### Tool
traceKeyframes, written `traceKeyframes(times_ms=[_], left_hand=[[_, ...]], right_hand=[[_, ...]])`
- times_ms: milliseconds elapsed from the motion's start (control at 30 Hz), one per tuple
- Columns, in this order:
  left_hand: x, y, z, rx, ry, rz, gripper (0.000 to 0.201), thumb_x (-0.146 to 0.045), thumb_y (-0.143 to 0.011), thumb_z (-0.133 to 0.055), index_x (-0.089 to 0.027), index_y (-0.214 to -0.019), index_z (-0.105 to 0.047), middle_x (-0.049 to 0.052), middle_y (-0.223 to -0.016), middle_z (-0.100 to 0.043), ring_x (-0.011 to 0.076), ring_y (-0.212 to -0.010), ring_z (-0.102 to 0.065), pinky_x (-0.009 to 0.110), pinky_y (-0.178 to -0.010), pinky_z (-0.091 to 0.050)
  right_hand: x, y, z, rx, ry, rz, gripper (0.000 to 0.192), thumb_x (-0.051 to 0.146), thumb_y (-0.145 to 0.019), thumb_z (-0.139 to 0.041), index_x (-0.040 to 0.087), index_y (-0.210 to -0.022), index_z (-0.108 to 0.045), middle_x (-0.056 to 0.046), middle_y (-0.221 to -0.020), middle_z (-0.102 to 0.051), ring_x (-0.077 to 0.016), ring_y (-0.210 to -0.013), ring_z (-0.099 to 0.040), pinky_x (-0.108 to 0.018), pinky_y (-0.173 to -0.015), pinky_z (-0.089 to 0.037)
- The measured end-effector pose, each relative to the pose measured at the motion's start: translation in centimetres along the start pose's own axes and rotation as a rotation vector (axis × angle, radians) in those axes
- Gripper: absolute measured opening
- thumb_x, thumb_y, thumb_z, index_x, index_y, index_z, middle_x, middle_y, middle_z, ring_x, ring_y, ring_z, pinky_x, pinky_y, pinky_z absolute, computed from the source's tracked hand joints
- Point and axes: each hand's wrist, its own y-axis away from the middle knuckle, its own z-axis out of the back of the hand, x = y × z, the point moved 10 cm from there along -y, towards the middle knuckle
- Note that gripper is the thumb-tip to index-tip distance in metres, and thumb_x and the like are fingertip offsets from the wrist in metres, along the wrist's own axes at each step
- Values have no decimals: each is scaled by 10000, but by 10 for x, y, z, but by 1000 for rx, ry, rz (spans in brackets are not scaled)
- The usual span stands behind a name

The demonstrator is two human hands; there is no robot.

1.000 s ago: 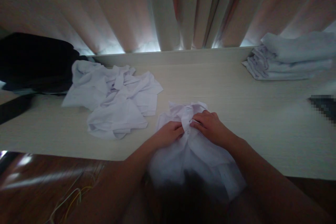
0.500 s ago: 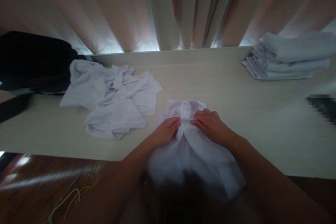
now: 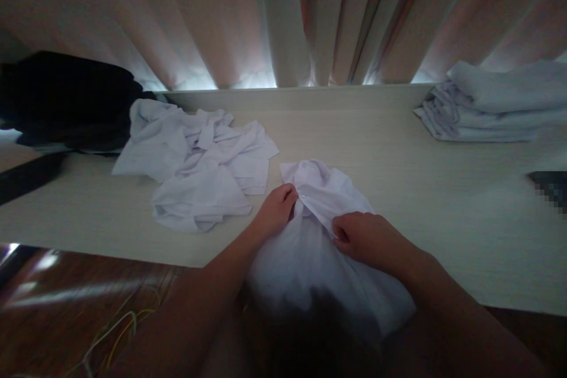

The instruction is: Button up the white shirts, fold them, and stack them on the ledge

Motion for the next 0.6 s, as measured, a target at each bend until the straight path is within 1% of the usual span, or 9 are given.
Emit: traceKeyframes(times_ms=[67, 133, 200, 267, 300, 367, 467, 533, 600], left_hand=[[0, 6, 6, 5, -133, 16, 329, -370, -981, -352, -207, -728, -484, 0, -661, -574, 156, -632, -517, 274, -635, -358], [0, 20, 11, 72, -313, 60, 447, -491, -991, -307, -199, -755, -550, 42, -739, -628, 181, -674, -555, 294, -647, -370], [1, 39, 5, 244, -514, 96, 592, -661, -939, -323, -193, -720, -611, 83, -753, -658, 218, -682, -587, 322, -650, -387], [2, 60, -5, 411, -684, 91, 636, -779, -822, -450, -189, -700, -655, 108, -735, -674, 257, -669, -608, 345, -637, -403], [2, 67, -10, 468, -746, 73, 614, -778, -778, -525, -186, -710, -672, 117, -734, -680, 273, -668, -617, 351, -626, -407], [2, 73, -22, 534, -814, 15, 497, -668, -773, -628, -175, -757, -695, 128, -761, -695, 286, -686, -632, 345, -609, -405], [4, 66, -34, 551, -738, -45, 358, -512, -840, -620, -169, -763, -687, 107, -777, -697, 244, -672, -621, 313, -587, -380], [2, 57, -31, 529, -577, -59, 391, -521, -866, -587, -169, -710, -655, 73, -731, -676, 200, -626, -588, 292, -570, -363], [-4, 50, -24, 517, -365, -49, 434, -537, -890, -550, -169, -674, -622, 35, -663, -638, 163, -572, -553, 272, -552, -361]], right_hand=[[-7, -2, -5, 33, -8, -6, 140, 250, -835, -572, 211, -709, -618, -43, -725, -662, -174, -637, -567, -299, -564, -258], [-14, -4, -8, 54, -33, -2, 174, 263, -858, -543, 202, -712, -616, -47, -726, -663, -169, -640, -564, -297, -571, -272], [-18, -5, -10, 76, -71, 11, 206, 289, -880, -529, 198, -717, -616, -54, -749, -673, -170, -653, -564, -295, -584, -288], [-20, -5, -13, 91, -122, 28, 211, 300, -885, -531, 196, -723, -617, -59, -779, -682, -171, -673, -562, -293, -598, -302], [-20, -4, -14, 100, -156, 35, 205, 296, -879, -539, 195, -717, -613, -56, -781, -681, -168, -672, -556, -292, -599, -306], [-20, -4, -15, 129, -250, 44, 202, 280, -863, -552, 190, -687, -595, -40, -734, -658, -153, -639, -530, -288, -586, -308], [-15, -4, -12, 175, -459, 72, 255, 301, -864, -562, 184, -638, -562, -6, -631, -585, -130, -585, -481, -276, -558, -311], [-12, -3, -6, 190, -641, 85, 286, 346, -877, -569, 183, -642, -557, 13, -599, -544, -120, -561, -457, -268, -545, -318], [-9, -1, 4, 167, -837, 79, 300, 382, -882, -581, 184, -659, -555, 27, -589, -522, -113, -547, -443, -263, -540, -327]])
